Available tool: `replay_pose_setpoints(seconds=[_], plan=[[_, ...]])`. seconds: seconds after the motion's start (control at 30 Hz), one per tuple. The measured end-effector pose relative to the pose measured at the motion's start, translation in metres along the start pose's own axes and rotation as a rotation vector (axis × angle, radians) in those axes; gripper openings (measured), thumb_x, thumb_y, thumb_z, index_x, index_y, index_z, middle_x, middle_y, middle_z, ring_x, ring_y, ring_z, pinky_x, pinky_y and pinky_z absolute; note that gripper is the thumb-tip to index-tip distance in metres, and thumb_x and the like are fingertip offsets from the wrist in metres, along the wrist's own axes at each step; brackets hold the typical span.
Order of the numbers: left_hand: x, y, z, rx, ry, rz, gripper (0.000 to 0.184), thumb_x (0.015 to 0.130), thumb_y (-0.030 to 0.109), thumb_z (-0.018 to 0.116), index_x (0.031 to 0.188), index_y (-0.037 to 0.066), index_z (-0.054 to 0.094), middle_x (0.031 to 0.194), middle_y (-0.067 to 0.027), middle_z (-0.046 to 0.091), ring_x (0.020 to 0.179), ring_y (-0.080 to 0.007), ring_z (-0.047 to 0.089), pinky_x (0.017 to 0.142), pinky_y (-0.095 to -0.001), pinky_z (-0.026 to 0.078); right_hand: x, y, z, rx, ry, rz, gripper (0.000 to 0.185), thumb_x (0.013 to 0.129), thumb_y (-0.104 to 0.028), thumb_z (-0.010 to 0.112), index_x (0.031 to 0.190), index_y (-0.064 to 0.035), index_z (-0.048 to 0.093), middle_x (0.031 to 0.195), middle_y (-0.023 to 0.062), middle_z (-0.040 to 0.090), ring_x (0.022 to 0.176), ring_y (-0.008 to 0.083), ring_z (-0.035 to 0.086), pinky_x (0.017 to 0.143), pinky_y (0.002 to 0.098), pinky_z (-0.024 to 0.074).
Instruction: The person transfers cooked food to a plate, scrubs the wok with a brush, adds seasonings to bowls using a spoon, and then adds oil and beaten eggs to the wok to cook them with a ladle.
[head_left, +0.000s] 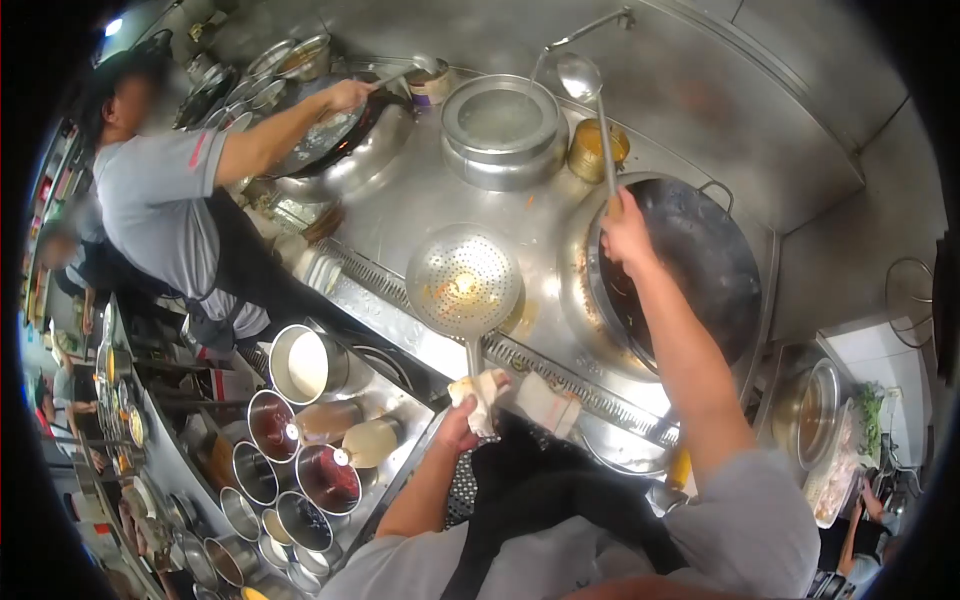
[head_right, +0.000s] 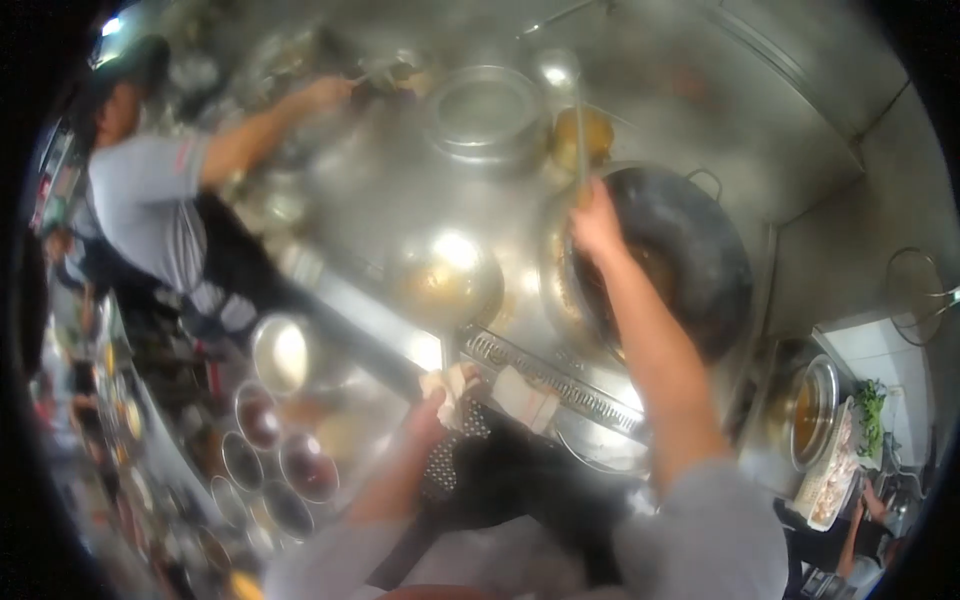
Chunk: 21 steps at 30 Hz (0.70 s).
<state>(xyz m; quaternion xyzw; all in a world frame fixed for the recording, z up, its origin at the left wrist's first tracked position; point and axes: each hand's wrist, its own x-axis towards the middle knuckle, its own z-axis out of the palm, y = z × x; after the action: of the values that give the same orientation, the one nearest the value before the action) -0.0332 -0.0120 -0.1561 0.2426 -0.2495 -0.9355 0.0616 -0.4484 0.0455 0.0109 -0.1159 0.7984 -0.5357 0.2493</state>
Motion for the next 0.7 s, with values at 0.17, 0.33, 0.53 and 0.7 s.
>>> replay_pose_setpoints(seconds=[0.17,0.33,0.53,0.7], plan=[[0.000,-0.021,-0.046,-0.212,0.049,0.058,0.046,0.090,0.028,0.067,0.126,0.003,0.052,0.104,-0.0091,0.065,0.082,-0.0208,0.063,0.067,-0.0330,0.053,0.081,-0.019,0.082,0.366,-0.265,0.141,0.061,0.086,-0.001,0.057,0.142,-0.0111,0.035,0.079,0.0067,0.053,0.055,0.0134,0.051,0.044,0.0261,0.0431],[-0.083,0.011,0.039,0.302,0.108,0.117,0.046,0.085,0.023,0.074,0.121,-0.001,0.059,0.103,-0.0086,0.068,0.089,-0.0173,0.065,0.075,-0.0314,0.053,0.091,-0.030,0.102,1.546,-0.527,0.375,0.017,0.081,0.004,0.060,0.081,-0.0018,0.043,0.074,0.0073,0.049,0.058,0.0135,0.051,0.046,0.0221,0.0460],[-0.141,0.018,0.094,0.449,0.123,0.098,0.052,0.080,0.020,0.079,0.123,-0.003,0.059,0.112,-0.0099,0.068,0.098,-0.0196,0.065,0.087,-0.0346,0.051,-0.011,-0.055,0.004,1.721,-0.819,0.314,0.013,0.086,0.000,0.056,0.085,0.0018,0.043,0.078,0.0066,0.047,0.058,0.0107,0.052,0.048,0.0204,0.0464],[-0.134,0.044,0.190,0.608,0.256,-0.002,0.048,0.077,0.020,0.080,0.115,-0.003,0.062,0.098,-0.0087,0.068,0.083,-0.0174,0.066,0.072,-0.0323,0.054,-0.114,-0.013,-0.130,1.621,-0.770,0.287,0.011,0.090,-0.001,0.057,0.091,-0.0029,0.046,0.078,0.0027,0.048,0.059,0.0087,0.050,0.045,0.0206,0.0403]])
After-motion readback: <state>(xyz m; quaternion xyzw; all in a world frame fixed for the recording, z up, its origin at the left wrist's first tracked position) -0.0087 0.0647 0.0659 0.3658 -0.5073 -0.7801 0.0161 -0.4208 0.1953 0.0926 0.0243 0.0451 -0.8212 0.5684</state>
